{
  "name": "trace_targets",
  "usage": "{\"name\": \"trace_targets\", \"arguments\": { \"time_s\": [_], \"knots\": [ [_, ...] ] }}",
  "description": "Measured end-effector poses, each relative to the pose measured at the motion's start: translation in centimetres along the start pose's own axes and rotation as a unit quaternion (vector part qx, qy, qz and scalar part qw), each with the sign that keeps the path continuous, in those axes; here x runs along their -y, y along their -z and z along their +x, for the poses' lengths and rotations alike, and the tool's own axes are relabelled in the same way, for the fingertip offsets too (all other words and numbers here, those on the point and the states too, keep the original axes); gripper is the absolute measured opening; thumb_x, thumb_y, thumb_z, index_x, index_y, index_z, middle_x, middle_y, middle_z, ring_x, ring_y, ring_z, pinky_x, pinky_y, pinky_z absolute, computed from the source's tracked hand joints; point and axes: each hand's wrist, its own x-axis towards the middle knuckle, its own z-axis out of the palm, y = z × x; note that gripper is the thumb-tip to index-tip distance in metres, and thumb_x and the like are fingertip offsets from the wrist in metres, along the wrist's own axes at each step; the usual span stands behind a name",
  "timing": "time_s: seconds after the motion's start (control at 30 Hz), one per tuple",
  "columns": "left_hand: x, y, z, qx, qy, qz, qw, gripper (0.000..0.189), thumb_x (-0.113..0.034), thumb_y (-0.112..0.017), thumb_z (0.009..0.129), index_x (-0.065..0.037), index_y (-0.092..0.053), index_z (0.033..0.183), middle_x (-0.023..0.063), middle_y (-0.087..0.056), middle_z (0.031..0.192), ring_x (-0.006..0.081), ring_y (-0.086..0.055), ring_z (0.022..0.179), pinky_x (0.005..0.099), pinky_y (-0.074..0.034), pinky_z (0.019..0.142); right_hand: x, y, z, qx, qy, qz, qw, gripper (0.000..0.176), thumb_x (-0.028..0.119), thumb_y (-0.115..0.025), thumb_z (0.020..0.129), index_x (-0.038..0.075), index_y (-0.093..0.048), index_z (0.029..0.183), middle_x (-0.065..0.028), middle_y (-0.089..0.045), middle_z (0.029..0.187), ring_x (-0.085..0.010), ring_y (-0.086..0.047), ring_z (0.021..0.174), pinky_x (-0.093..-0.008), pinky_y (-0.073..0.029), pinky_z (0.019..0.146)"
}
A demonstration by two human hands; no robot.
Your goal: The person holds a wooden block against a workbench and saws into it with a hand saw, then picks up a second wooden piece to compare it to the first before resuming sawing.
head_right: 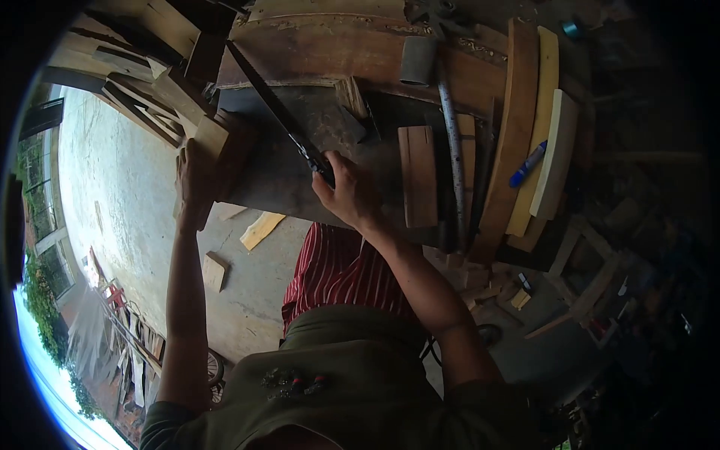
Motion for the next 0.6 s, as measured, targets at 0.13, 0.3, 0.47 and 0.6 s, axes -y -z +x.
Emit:
{"name": "trace_targets", "arguments": {
  "time_s": [0.13, 0.3, 0.47, 0.6],
  "knots": [
    [-4.7, 4.0, 1.0, -0.122, -0.100, 0.062, 0.986, 0.090, -0.034, -0.089, 0.064, -0.007, -0.043, 0.137, 0.0156, -0.055, 0.123, 0.0362, -0.054, 0.116, 0.0465, -0.047, 0.096, -1.1, -0.3, -0.2, -0.004, 0.019, 0.004, 1.000, 0.031, 0.027, -0.064, 0.089, 0.001, -0.058, 0.105, -0.0220, -0.068, 0.084, -0.0386, -0.070, 0.076, -0.0454, -0.056, 0.067],
    [-22.1, 5.1, 0.5, -0.065, -0.478, -0.040, 0.875, 0.088, -0.031, -0.089, 0.058, -0.014, -0.050, 0.135, 0.0098, -0.055, 0.126, 0.0307, -0.055, 0.117, 0.0431, -0.043, 0.101, -1.3, -1.4, -1.0, 0.004, 0.073, -0.070, 0.995, 0.034, 0.029, -0.061, 0.095, 0.002, -0.055, 0.115, -0.0201, -0.069, 0.084, -0.0391, -0.070, 0.074, -0.0460, -0.057, 0.063],
    [-37.6, -2.6, -3.2, 0.016, -0.710, -0.013, 0.704, 0.093, -0.042, -0.091, 0.050, -0.024, -0.051, 0.132, 0.0011, -0.052, 0.116, 0.0204, -0.053, 0.119, 0.0405, -0.038, 0.110, -5.5, -3.1, -4.5, -0.183, 0.296, -0.351, 0.869, 0.034, 0.031, -0.057, 0.099, 0.006, -0.055, 0.122, -0.0115, -0.069, 0.101, -0.0272, -0.068, 0.096, -0.0369, -0.054, 0.086],
    [-43.8, -5.3, -4.8, -0.045, -0.732, 0.052, 0.678, 0.072, -0.034, -0.082, 0.070, -0.032, -0.050, 0.135, -0.0027, -0.050, 0.125, 0.0181, -0.049, 0.128, 0.0417, -0.029, 0.120, 0.0, 1.0, -5.7, 0.074, 0.021, -0.073, 0.994, 0.043, 0.036, -0.051, 0.102, 0.005, -0.056, 0.131, -0.0123, -0.064, 0.119, -0.0251, -0.060, 0.113, -0.0372, -0.048, 0.091]
  ]
}}
